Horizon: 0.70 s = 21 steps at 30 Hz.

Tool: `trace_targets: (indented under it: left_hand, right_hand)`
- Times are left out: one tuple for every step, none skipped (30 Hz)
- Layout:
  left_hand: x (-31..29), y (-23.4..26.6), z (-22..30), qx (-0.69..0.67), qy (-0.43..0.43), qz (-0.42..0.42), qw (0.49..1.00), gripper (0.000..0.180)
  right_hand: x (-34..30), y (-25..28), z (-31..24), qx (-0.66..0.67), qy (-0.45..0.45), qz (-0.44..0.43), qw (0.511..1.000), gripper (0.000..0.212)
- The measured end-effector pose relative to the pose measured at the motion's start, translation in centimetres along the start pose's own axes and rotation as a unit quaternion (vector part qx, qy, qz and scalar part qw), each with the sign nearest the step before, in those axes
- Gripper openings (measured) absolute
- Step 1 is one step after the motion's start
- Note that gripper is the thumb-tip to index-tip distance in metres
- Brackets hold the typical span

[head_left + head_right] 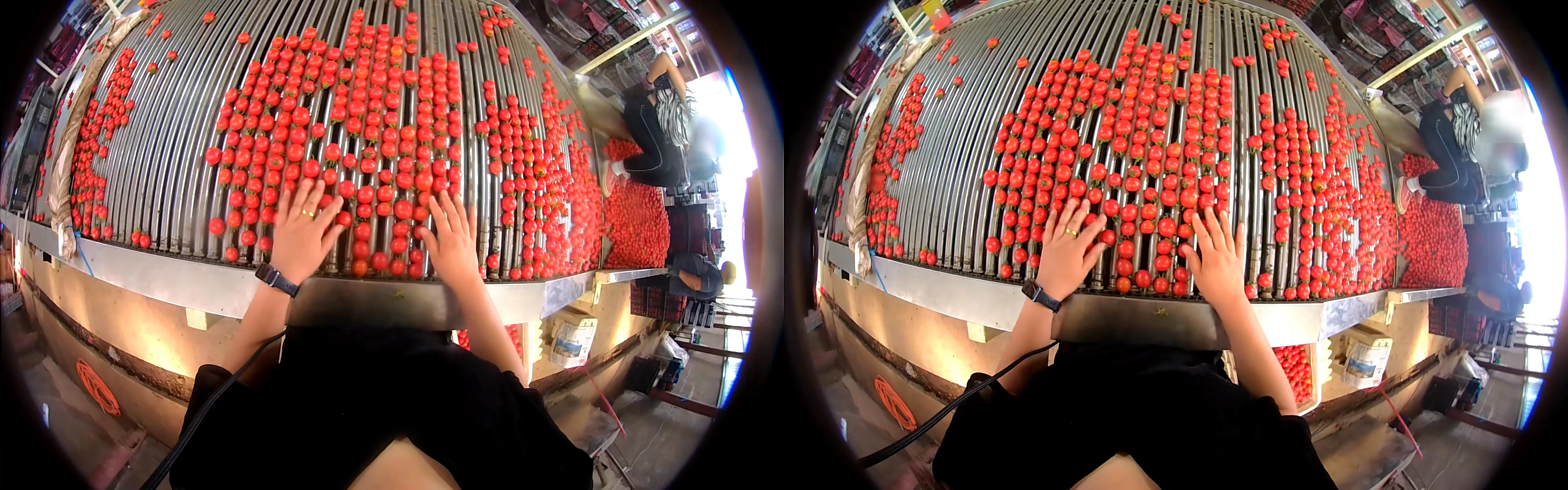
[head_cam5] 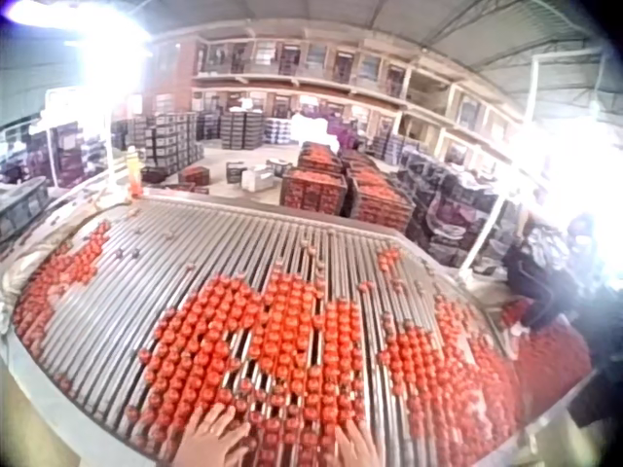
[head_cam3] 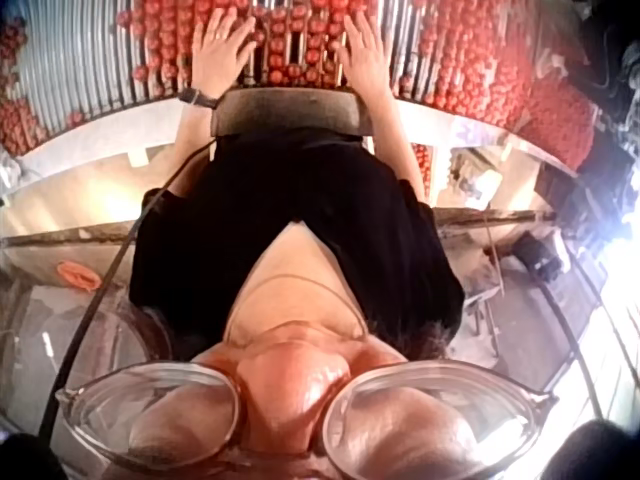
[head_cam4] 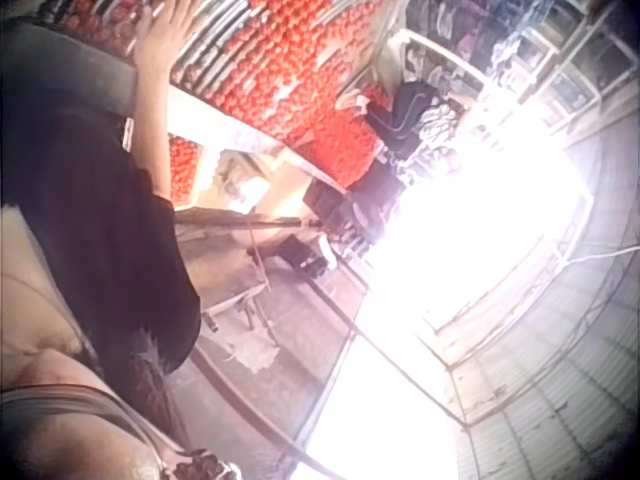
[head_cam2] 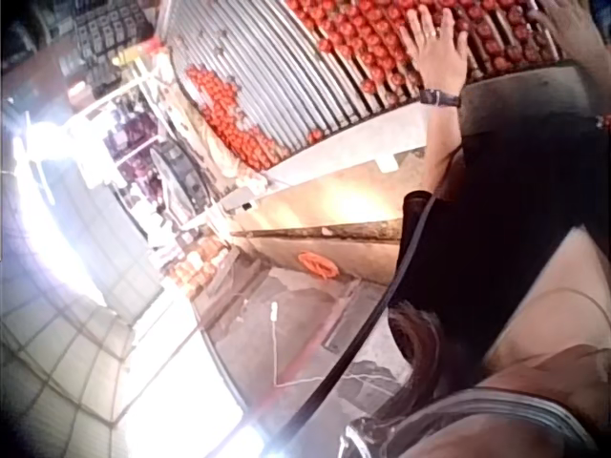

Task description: The person sorts tomatoes on a metal roller conveyor belt by hand, picking out discolored or damaged items and placing them into a white bin while pushing the acceptable red ones along the rollers.

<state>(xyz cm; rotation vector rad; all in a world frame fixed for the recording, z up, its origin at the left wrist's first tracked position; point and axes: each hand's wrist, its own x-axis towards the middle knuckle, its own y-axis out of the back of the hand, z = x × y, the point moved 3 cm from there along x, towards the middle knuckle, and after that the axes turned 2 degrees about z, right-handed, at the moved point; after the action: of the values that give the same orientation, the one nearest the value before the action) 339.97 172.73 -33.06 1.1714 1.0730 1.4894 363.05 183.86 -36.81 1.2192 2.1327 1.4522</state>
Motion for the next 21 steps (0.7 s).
trace_targets:
  left_hand:
    - [0.5, -0.2, 0.0, 0.018, 0.014, 0.02, 1.0, 0.045]
    - [1.0, -0.3, 0.0, 0.052, 0.033, 0.0, 0.998, 0.045]
    - [1.9, -0.2, 0.0, 0.055, 0.024, 0.004, 0.998, 0.045]
    - [2.7, -0.1, 0.3, 0.027, 0.007, 0.002, 1.0, 0.046]
    - [3.4, -0.1, 0.7, 0.001, -0.008, 0.001, 1.0, 0.046]
    - [4.3, -0.2, 1.0, 0.003, -0.045, -0.01, 0.999, 0.048]
    - [4.7, -0.4, 1.4, 0.005, -0.071, -0.019, 0.997, 0.05]
    - [5.3, -0.8, 1.4, 0.014, -0.073, -0.028, 0.997, 0.052]
    - [5.8, -1.4, 1.0, 0.024, -0.071, -0.038, 0.996, 0.054]
    - [6.4, -2.3, 0.1, 0.031, -0.045, -0.059, 0.997, 0.057]
    - [7.5, -2.4, 0.0, 0.016, -0.055, -0.052, 0.997, 0.059]
    - [8.5, -2.4, -0.2, 0.034, -0.057, -0.049, 0.997, 0.058]
    - [9.5, -2.4, -0.4, 0.052, -0.059, -0.046, 0.996, 0.058]
    - [10.6, -2.3, -0.3, 0.046, -0.066, -0.025, 0.996, 0.058]
    - [11.7, -2.2, -0.4, 0.041, -0.071, -0.003, 0.997, 0.058]
    - [12.7, -2.2, -0.5, 0.035, -0.077, 0.019, 0.996, 0.058]
    - [13.6, -2.6, -0.7, 0.037, -0.066, 0.001, 0.997, 0.058]
    - [14.5, -3.5, -1.2, 0.039, -0.055, -0.016, 0.998, 0.059]
    - [15.1, -4.4, -1.8, 0.04, -0.042, -0.034, 0.998, 0.059]
    - [15.6, -5.2, -2.4, 0.081, -0.054, -0.031, 0.995, 0.06]
    - [16.4, -5.2, -2.3, 0.08, -0.055, -0.038, 0.995, 0.061]
  right_hand:
    - [-0.7, 0.2, 0.3, 0.015, -0.01, 0.011, 1.0, 0.051]
    - [-1.0, 0.5, 0.3, 0.032, -0.011, 0.024, 0.999, 0.051]
    - [-1.3, 0.9, 0.2, 0.049, -0.011, 0.037, 0.998, 0.051]
    - [-1.8, 1.3, 0.2, 0.056, -0.009, 0.045, 0.997, 0.049]
    - [-2.3, 1.2, 0.4, 0.069, -0.008, 0.053, 0.996, 0.048]
    - [-2.8, 1.6, 0.3, 0.07, -0.009, 0.052, 0.996, 0.046]
    - [-3.6, 1.9, 0.3, 0.072, -0.01, 0.051, 0.996, 0.045]
    - [-4.4, 2.2, 0.3, 0.06, 0.0, 0.05, 0.997, 0.044]
    - [-5.1, 2.3, 0.3, 0.05, 0.011, 0.048, 0.998, 0.042]
    - [-5.4, 2.7, 0.3, 0.052, 0.009, 0.043, 0.998, 0.041]
    - [-5.6, 2.9, 0.6, 0.063, 0.004, 0.049, 0.997, 0.04]
    - [-5.6, 3.0, 0.8, 0.074, 0.0, 0.054, 0.996, 0.04]
    - [-5.4, 3.2, 1.0, 0.085, -0.004, 0.06, 0.995, 0.039]
    - [-5.2, 3.3, 0.9, 0.089, -0.011, 0.06, 0.994, 0.037]
    - [-5.2, 3.4, 1.1, 0.089, -0.01, 0.058, 0.994, 0.037]
    - [-5.3, 3.3, 1.2, 0.09, -0.008, 0.055, 0.994, 0.037]
    - [-5.4, 3.3, 1.3, 0.091, -0.006, 0.054, 0.994, 0.036]
    - [-5.4, 3.3, 1.5, 0.092, -0.005, 0.058, 0.994, 0.037]
    - [-5.4, 3.5, 1.6, 0.093, -0.008, 0.058, 0.994, 0.037]
    - [-5.3, 3.7, 1.6, 0.093, -0.011, 0.058, 0.994, 0.037]
    - [-5.5, 3.7, 1.9, 0.093, -0.018, 0.059, 0.994, 0.037]
